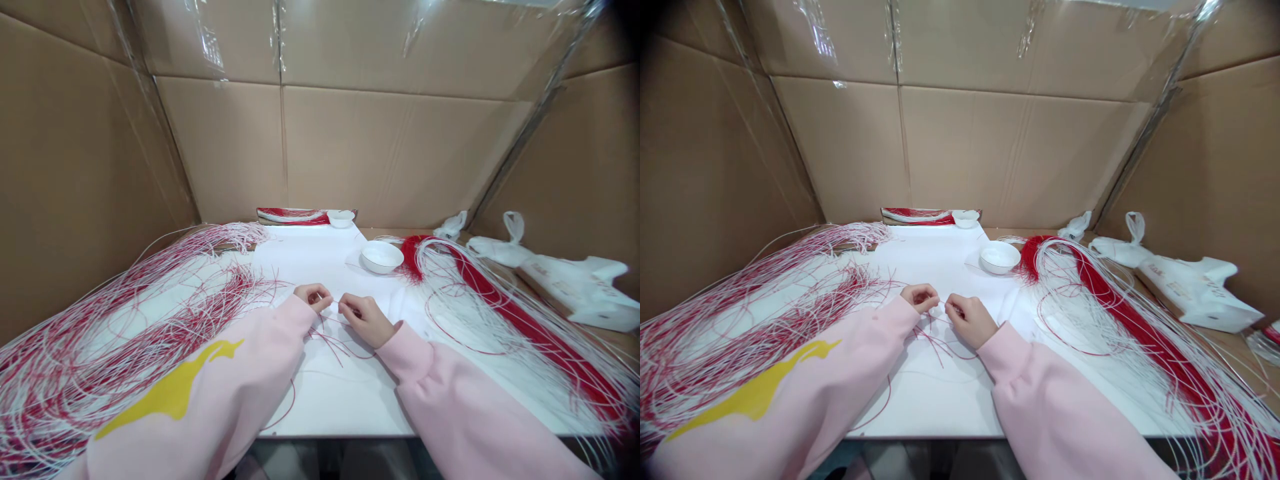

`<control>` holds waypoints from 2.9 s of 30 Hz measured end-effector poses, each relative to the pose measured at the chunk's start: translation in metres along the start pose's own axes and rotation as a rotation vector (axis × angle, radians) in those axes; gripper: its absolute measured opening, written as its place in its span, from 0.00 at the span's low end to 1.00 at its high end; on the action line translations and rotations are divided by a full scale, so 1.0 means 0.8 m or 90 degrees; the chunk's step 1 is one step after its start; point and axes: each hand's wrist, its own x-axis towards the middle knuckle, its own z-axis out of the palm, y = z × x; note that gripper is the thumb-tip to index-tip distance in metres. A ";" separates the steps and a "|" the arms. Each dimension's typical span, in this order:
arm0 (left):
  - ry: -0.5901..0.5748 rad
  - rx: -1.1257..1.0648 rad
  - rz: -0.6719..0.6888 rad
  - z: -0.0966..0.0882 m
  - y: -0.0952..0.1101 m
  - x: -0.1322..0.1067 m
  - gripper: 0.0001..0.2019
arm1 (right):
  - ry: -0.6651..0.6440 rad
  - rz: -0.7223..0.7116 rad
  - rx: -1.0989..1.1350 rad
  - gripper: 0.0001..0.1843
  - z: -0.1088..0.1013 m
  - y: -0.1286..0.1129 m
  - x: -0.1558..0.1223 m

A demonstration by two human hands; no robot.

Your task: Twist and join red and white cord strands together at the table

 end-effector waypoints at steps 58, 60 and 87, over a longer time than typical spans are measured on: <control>-0.024 -0.021 -0.018 0.003 -0.013 0.001 0.10 | 0.106 0.019 0.086 0.08 -0.006 0.003 0.004; -0.024 -0.020 -0.026 0.003 -0.011 0.002 0.10 | 0.141 0.054 0.111 0.09 -0.010 0.010 0.007; -0.007 0.003 -0.039 0.003 0.001 -0.001 0.07 | 0.058 0.044 -0.010 0.10 -0.009 0.024 0.010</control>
